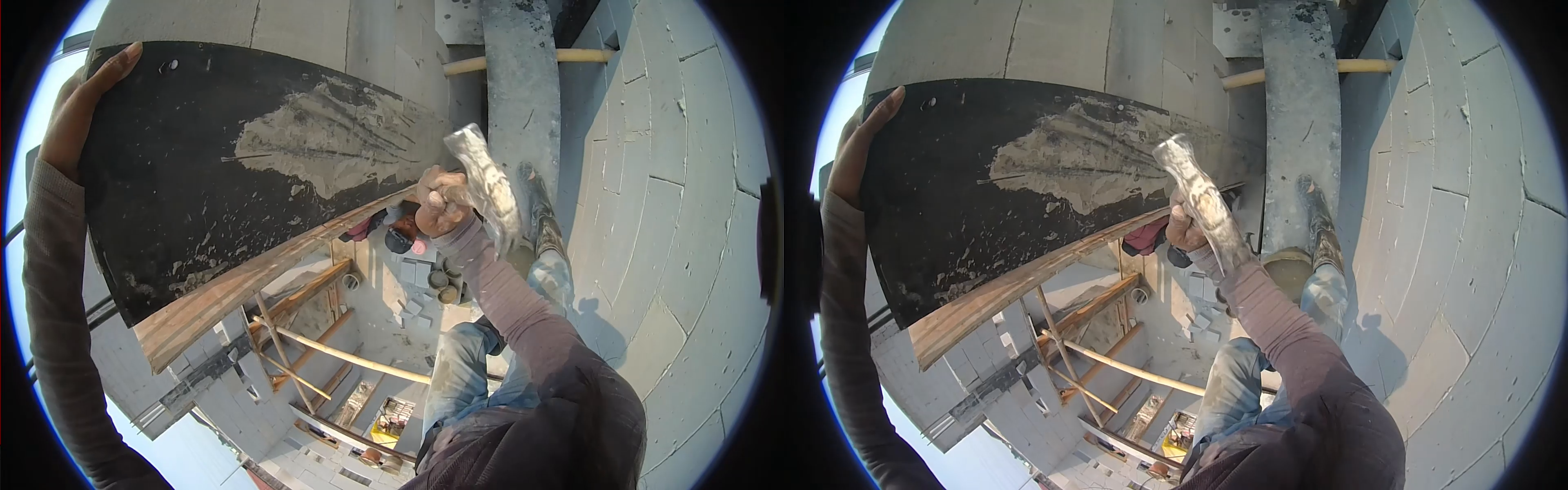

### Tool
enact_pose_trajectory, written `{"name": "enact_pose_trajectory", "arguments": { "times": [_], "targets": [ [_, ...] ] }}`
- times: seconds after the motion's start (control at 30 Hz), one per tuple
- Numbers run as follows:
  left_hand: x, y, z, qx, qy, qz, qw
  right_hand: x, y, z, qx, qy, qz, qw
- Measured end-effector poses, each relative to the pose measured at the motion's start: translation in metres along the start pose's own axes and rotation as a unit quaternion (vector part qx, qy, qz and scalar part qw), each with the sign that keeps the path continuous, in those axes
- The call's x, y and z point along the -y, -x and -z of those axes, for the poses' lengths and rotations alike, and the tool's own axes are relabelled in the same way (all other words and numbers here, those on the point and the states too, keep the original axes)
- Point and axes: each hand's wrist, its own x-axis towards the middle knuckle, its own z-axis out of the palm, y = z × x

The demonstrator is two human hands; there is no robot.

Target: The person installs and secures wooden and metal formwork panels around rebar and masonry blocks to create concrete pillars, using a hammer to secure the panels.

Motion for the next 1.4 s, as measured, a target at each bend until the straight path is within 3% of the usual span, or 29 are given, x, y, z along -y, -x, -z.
{"name": "enact_pose_trajectory", "arguments": {
  "times": [0.07, 0.13, 0.2, 0.23, 0.33, 0.37, 0.4, 0.47, 0.5, 0.53, 0.6, 0.67, 0.73, 0.77, 0.83, 0.9, 0.97, 1.0, 1.07, 1.13, 1.2, 1.23, 1.27, 1.33, 1.4],
  "targets": [
    [0.0, -0.001, -0.004, -0.051, -0.052, -0.033, 0.997, -0.009, -0.015, -0.015, 0.15, 0.177, -0.182, 0.956],
    [0.001, -0.005, 0.0, -0.057, -0.063, -0.046, 0.995, 0.009, -0.02, -0.006, 0.128, 0.152, -0.15, 0.969],
    [0.01, -0.005, -0.002, -0.055, -0.071, -0.046, 0.995, 0.033, -0.022, 0.009, 0.099, 0.049, -0.105, 0.988],
    [0.005, -0.003, -0.003, -0.039, -0.036, -0.05, 0.997, 0.045, -0.028, 0.01, -0.017, 0.004, 0.025, 1.0],
    [-0.003, 0.002, -0.003, 0.016, 0.016, -0.015, 1.0, 0.003, -0.005, -0.011, -0.06, -0.366, 0.047, 0.928],
    [0.0, -0.002, -0.001, 0.004, -0.006, 0.008, 1.0, -0.035, 0.026, -0.005, 0.051, 0.007, -0.068, 0.996],
    [0.0, -0.003, 0.001, -0.007, -0.028, 0.029, 0.999, -0.029, 0.01, -0.004, 0.05, 0.009, -0.064, 0.997],
    [0.002, -0.003, -0.003, -0.032, -0.041, -0.01, 0.999, -0.008, -0.025, -0.007, 0.187, 0.176, -0.275, 0.926],
    [0.005, -0.004, -0.002, -0.058, -0.053, -0.045, 0.996, -0.011, -0.02, -0.004, 0.146, 0.16, -0.171, 0.961],
    [0.001, -0.001, -0.004, -0.061, -0.053, -0.042, 0.996, -0.001, -0.024, -0.004, 0.149, 0.158, -0.169, 0.961],
    [-0.009, 0.007, -0.011, -0.024, 0.012, -0.039, 0.999, 0.018, -0.02, 0.003, -0.036, -0.034, -0.03, 0.998],
    [-0.009, 0.006, -0.008, -0.002, 0.013, -0.016, 1.0, -0.037, 0.009, -0.011, -0.047, -0.145, 0.018, 0.988],
    [-0.007, 0.003, -0.003, 0.015, 0.017, -0.003, 1.0, -0.024, -0.014, -0.021, 0.085, 0.135, -0.142, 0.977],
    [0.002, -0.002, -0.003, -0.01, -0.004, -0.017, 1.0, -0.032, -0.02, -0.02, 0.127, 0.14, -0.198, 0.962],
    [0.009, -0.007, -0.001, -0.055, -0.05, -0.049, 0.996, -0.018, -0.024, -0.008, 0.102, 0.135, -0.175, 0.97],
    [0.005, -0.003, -0.002, -0.037, -0.024, -0.045, 0.998, -0.02, -0.013, -0.008, 0.091, 0.132, -0.163, 0.973],
    [-0.003, 0.003, -0.008, -0.02, 0.002, -0.038, 0.999, -0.04, 0.006, -0.018, -0.072, -0.06, -0.076, 0.993],
    [-0.004, 0.004, -0.009, -0.007, 0.004, -0.023, 1.0, -0.038, 0.005, -0.021, -0.07, -0.058, -0.079, 0.993],
    [-0.014, 0.008, -0.011, -0.002, 0.009, -0.018, 1.0, -0.038, -0.015, -0.024, 0.144, 0.137, -0.212, 0.957],
    [-0.018, 0.013, -0.018, -0.048, -0.033, -0.055, 0.997, -0.032, -0.018, -0.017, 0.148, 0.12, -0.231, 0.954],
    [-0.014, 0.013, -0.018, -0.061, -0.039, -0.037, 0.997, -0.011, -0.011, -0.013, 0.069, 0.08, -0.179, 0.978],
    [-0.013, 0.01, -0.016, -0.043, -0.027, -0.024, 0.998, -0.019, -0.002, -0.023, -0.033, 0.121, -0.106, 0.986],
    [-0.013, 0.009, -0.014, -0.024, -0.012, -0.01, 1.0, -0.028, 0.0, -0.027, -0.029, 0.12, -0.105, 0.987],
    [-0.007, 0.007, -0.016, -0.038, -0.05, -0.028, 0.998, -0.043, -0.013, -0.033, 0.111, 0.118, -0.218, 0.962],
    [-0.002, 0.003, -0.012, -0.067, -0.089, -0.048, 0.993, -0.046, -0.031, -0.015, 0.122, 0.104, -0.229, 0.96]
  ]
}}
